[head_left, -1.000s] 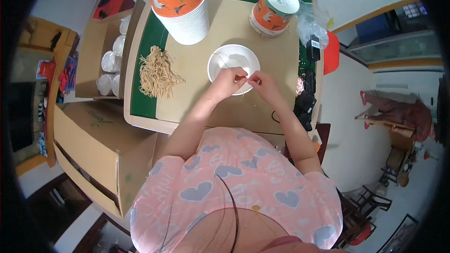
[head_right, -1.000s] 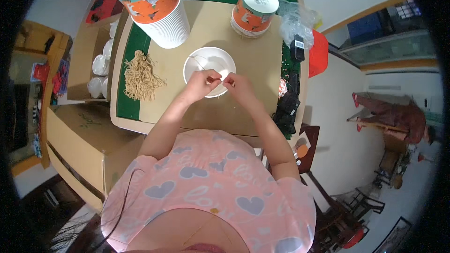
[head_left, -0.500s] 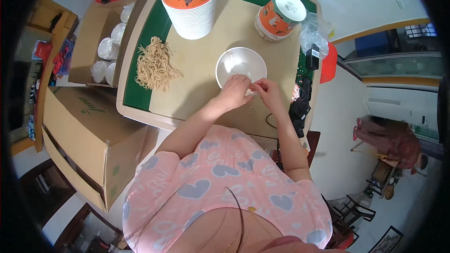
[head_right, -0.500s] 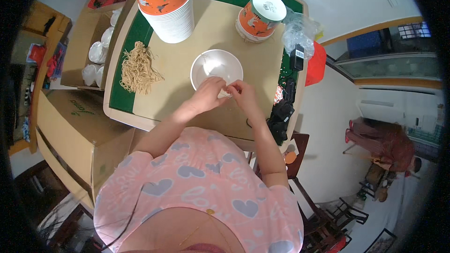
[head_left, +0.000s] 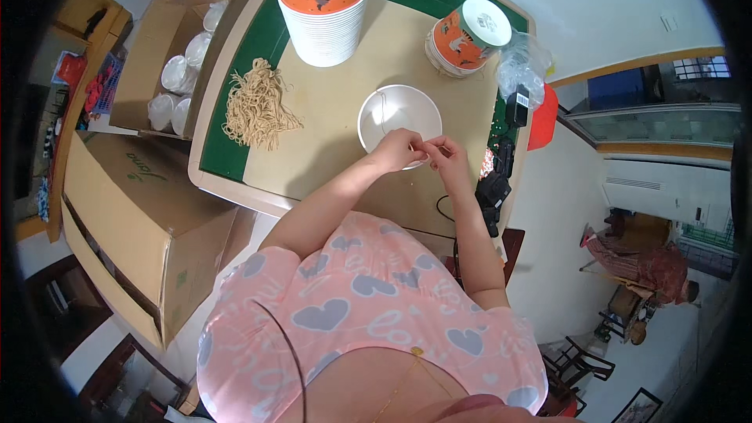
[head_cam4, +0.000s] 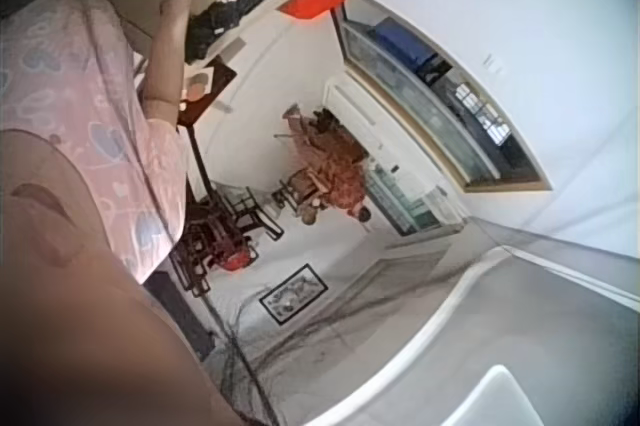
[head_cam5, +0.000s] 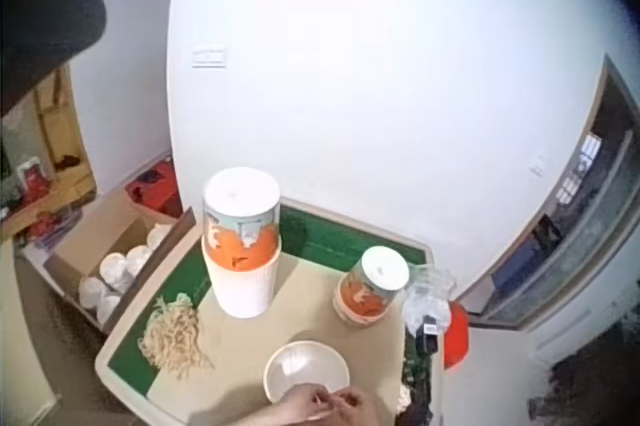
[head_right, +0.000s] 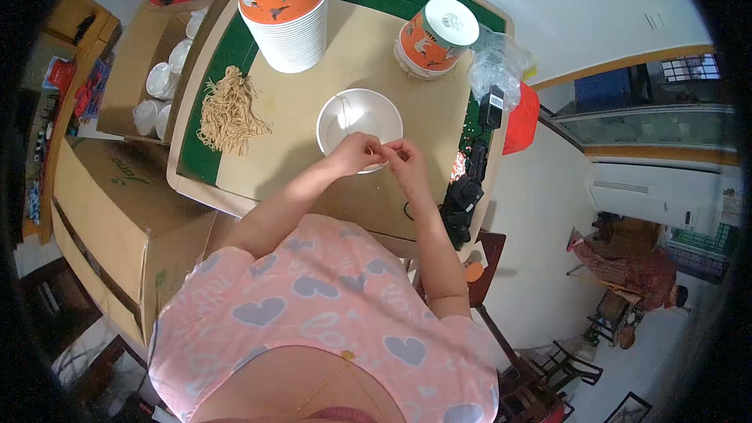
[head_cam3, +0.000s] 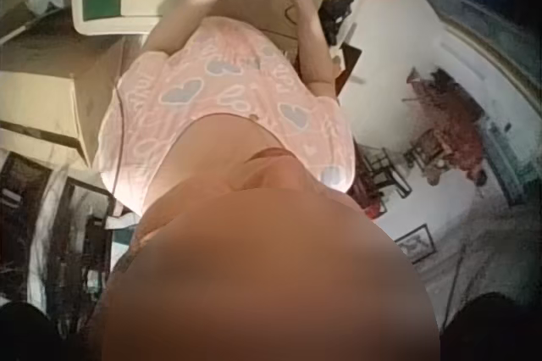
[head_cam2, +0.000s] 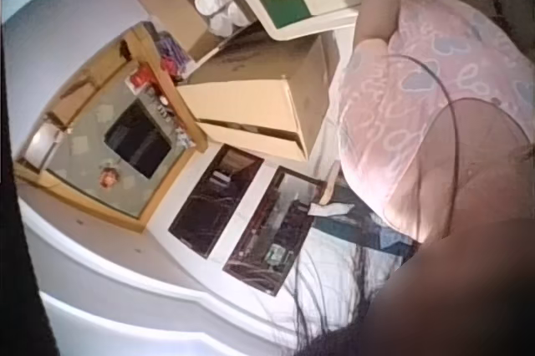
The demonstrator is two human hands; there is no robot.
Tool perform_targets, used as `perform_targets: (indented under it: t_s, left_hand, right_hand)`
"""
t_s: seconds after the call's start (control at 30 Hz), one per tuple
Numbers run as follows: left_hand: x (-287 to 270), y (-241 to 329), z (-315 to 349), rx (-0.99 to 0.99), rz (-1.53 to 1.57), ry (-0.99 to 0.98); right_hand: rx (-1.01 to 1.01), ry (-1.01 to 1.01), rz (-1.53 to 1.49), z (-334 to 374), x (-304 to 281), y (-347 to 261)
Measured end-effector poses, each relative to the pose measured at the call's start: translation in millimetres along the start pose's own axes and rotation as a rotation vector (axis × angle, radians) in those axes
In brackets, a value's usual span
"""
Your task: Poking holes in the rim of a white paper bowl using a needle and thread.
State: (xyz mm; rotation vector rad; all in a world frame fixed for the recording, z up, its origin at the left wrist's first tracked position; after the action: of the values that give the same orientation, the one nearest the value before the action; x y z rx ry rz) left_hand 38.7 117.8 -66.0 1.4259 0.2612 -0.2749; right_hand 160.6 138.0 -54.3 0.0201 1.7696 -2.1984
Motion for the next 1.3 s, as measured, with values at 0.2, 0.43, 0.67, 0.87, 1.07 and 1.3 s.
perform_targets:
  t_s: [0.2, 0.43, 0.67, 0.87, 1.07, 1.3]
  left_hand:
    - [-3, -1, -1, -0.061, 0.01, 0.012]
    - [-3, 7, -2, 0.038, -0.041, 0.042]
    - [-5, 7, -3, 0.036, 0.002, 0.044]
    - [-4, 5, -4, 0.025, -0.001, 0.013]
    - [-6, 4, -4, 0.02, -0.034, 0.02]
    - [-5, -4, 1, -0.034, 0.062, 0.103]
  right_hand:
    - [-0.067, 0.144, -0.104, -2, -23, -28]
    - [-0.419, -0.186, 0.491, -3, -7, -62]
    - [-0.463, -0.298, 0.57, 2, 2, -82]
    - [-0.524, -0.193, 0.639, -3, 0, -69]
    - [-0.312, -0.242, 0.49, -9, -3, -53]
    - [-0.397, -0.19, 0.49, -11, -4, -63]
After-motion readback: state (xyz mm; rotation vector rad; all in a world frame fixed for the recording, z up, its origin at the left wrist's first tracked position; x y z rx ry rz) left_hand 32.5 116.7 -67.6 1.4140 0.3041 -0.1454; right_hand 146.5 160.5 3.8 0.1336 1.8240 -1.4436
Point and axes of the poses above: each hand's wrist, its own z-axis away from the middle knuckle, its own x-axis out of the palm, y = z × x, the point moved 8 cm from there along -z, towards the middle knuckle, and after that the axes turned 11 degrees about y, right-handed, at the moved point
